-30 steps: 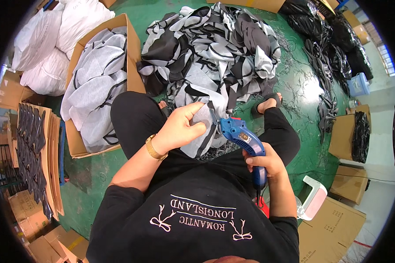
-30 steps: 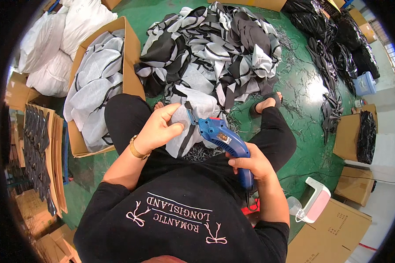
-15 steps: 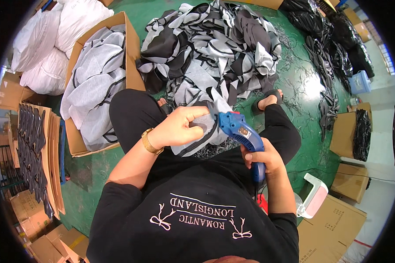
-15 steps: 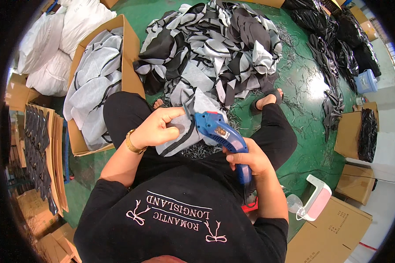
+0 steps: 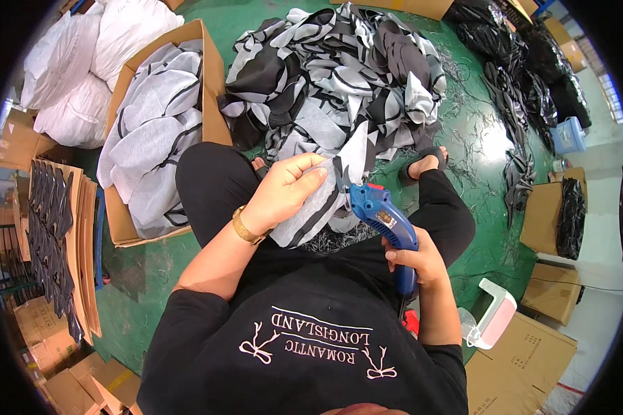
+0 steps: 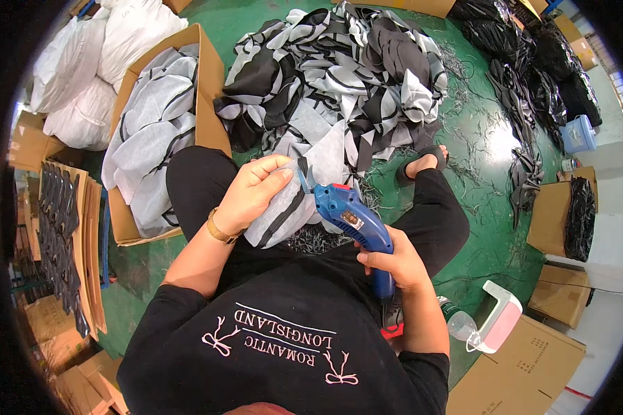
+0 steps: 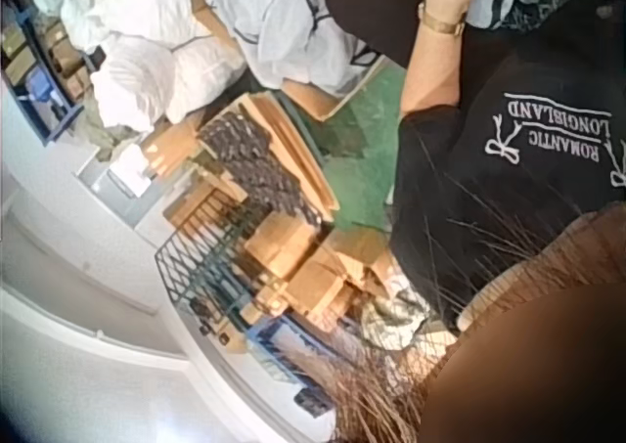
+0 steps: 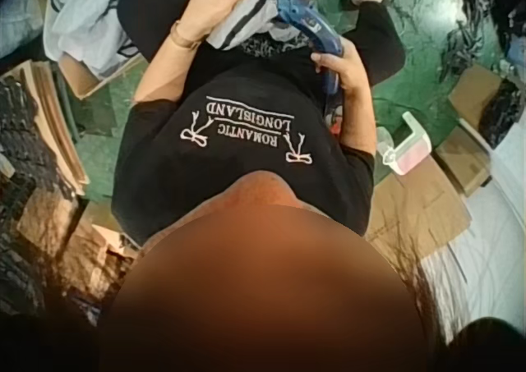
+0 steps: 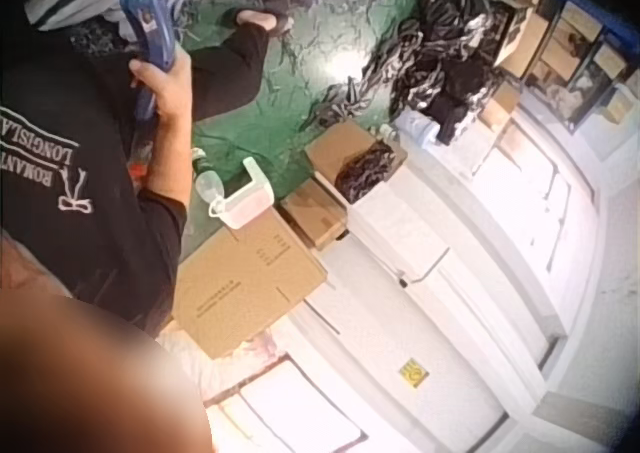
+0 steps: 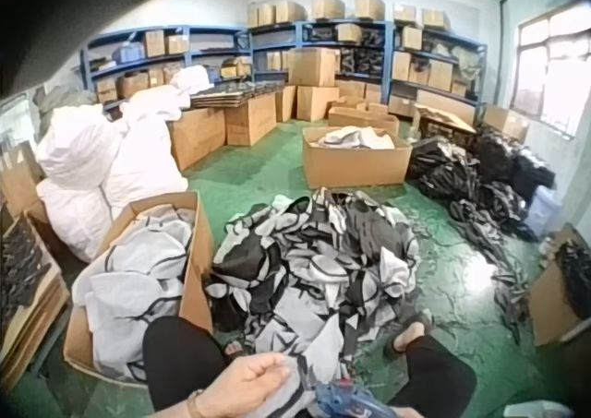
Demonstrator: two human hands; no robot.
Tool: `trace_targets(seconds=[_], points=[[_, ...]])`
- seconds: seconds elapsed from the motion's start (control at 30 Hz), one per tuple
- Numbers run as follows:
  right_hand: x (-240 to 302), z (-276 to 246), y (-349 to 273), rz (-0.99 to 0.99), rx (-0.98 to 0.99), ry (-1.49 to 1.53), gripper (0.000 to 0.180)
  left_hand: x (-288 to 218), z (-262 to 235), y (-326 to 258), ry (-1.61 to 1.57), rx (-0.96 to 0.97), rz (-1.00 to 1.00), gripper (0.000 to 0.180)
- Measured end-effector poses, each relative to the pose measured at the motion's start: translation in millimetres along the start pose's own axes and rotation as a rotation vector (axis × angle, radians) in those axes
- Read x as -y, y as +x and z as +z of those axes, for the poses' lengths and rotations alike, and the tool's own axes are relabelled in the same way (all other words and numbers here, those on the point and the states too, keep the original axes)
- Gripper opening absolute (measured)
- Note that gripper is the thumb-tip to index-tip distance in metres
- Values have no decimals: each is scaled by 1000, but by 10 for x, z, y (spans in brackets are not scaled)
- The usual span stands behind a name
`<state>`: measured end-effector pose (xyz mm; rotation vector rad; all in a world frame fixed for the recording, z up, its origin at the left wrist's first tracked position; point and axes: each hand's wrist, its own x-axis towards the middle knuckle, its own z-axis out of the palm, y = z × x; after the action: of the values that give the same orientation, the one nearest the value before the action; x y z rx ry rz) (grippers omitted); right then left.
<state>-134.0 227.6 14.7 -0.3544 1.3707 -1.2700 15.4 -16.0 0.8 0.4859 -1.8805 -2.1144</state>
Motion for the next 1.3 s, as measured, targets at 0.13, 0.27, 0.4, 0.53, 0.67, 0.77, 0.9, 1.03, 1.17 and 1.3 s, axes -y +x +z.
trace_targets(seconds=[0.13,0.27,0.4,0.53,0.67,0.77,0.9,1.03,1.17,1.3], points=[[37,77,-15,-10,-50,-28,32,-79,0,-12,78,19,11,19],[35,88,-20,-10,-61,-37,32,-147,13,-32,162,19,32,19],[1,9,-21,20,-6,-33,37,-127,17,-42,210,15,72,18],[15,22,7,10,-8,-26,36,-94,-6,-42,326,24,130,19],[62,114,149,-40,-38,54,32,-118,-9,-21,376,55,147,18],[100,142,215,-58,-11,99,35,-48,-40,-36,349,-30,206,15],[135,98,176,-163,-146,153,41,38,-197,48,133,-153,75,14],[119,-23,158,-233,-180,222,40,-165,-769,73,-38,-599,289,9],[116,-93,198,-243,-150,231,41,-547,-1499,-87,-228,-1080,568,32],[88,-126,265,-231,-149,243,43,-458,-1491,-58,-178,-1150,578,27]])
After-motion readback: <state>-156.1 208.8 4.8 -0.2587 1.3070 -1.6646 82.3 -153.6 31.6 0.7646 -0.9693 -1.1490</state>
